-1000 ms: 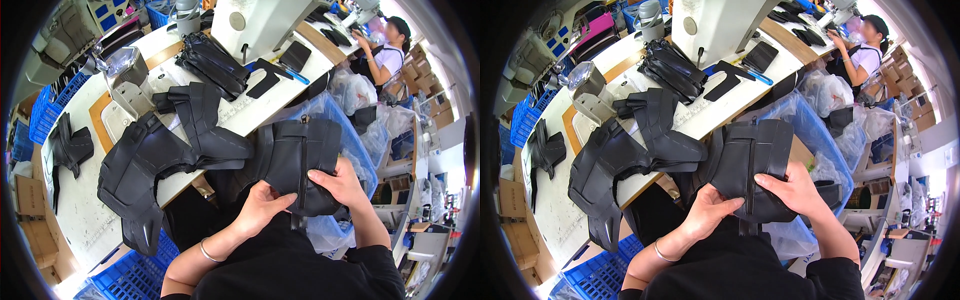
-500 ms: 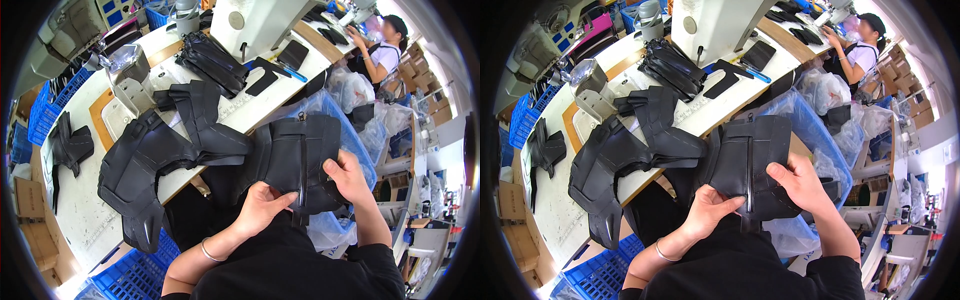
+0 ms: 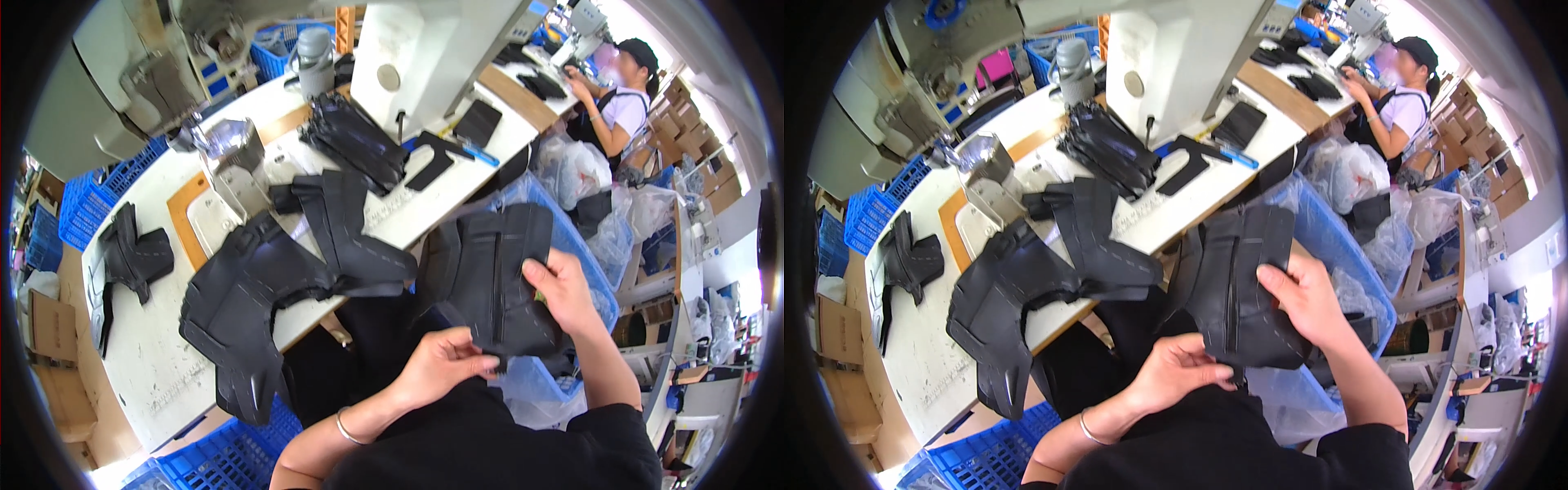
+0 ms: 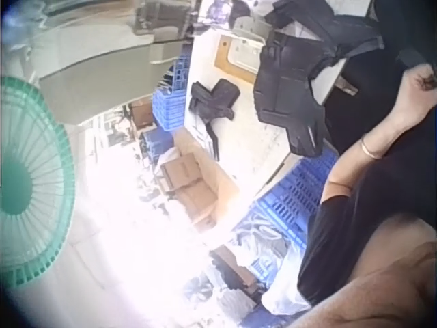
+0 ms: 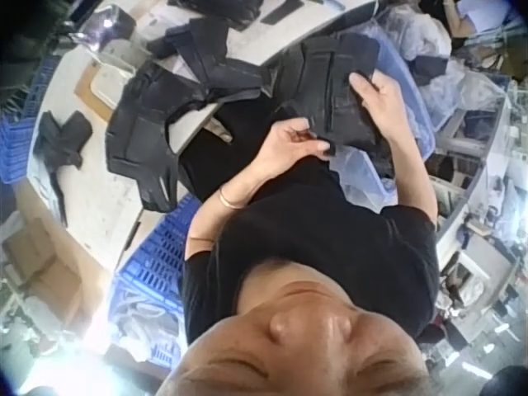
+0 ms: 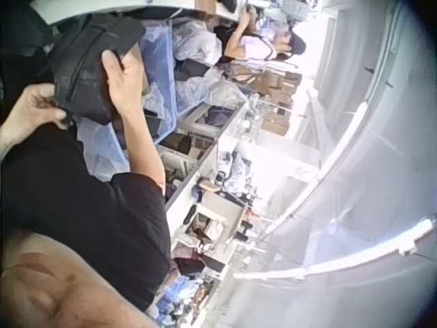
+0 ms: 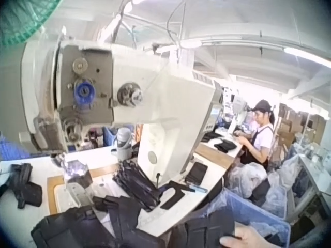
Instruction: Sewing together components of a black shoe upper using an industrial sewing machine.
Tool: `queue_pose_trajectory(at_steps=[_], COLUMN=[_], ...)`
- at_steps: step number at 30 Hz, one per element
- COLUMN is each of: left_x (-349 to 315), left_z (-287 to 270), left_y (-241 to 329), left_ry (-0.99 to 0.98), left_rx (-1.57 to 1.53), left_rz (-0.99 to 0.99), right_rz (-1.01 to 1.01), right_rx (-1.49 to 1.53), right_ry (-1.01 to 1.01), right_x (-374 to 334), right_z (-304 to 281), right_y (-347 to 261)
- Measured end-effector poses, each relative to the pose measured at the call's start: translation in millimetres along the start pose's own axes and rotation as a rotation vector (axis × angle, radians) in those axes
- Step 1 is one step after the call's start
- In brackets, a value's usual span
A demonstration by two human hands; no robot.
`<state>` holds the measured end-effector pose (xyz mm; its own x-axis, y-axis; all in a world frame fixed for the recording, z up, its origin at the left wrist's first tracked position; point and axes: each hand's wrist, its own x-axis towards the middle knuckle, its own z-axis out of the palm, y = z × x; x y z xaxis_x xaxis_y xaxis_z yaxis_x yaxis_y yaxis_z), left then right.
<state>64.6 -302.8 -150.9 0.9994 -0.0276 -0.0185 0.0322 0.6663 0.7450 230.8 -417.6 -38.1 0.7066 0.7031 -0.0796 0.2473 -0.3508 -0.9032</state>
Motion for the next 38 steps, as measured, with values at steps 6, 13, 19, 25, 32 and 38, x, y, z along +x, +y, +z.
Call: queue_pose_trajectory(at_steps=[6,13,19,25,32,38], left_x=[-0.1,5.4,6.1,7.5,10.8,5.1], left_z=[11.3,21.2,16.2,18.5,16.7,28.9], left_y=[23.0,25.7,16.6,19.3,20.5,28.9], left_ry=[0.16,0.226,0.267,0.259,0.102,-0.011], left_rx=[0.219,0.543,0.618,0.64,0.594,-0.16], left_rz=[0.087,0.25,0.416,0.355,0.312,-0.009], right_rz=[-0.22,-0.638,-0.509,-0.199,-0.436,-0.819], right_rx=[-1.03,-0.837,-0.694,-0.458,-0.603,-0.815], right_ry=[0.248,-0.195,-0.314,-0.366,-0.279,-0.357], right_x=[-19.4,-29.2,-23.9,-20.2,-27.9,-41.9], right_z=[-14.1,9.0,4.5,-4.7,-7.0,-1.1], right_y=[-24.1,-35.1,-31.6,-35.1,-43.5,-54.1])
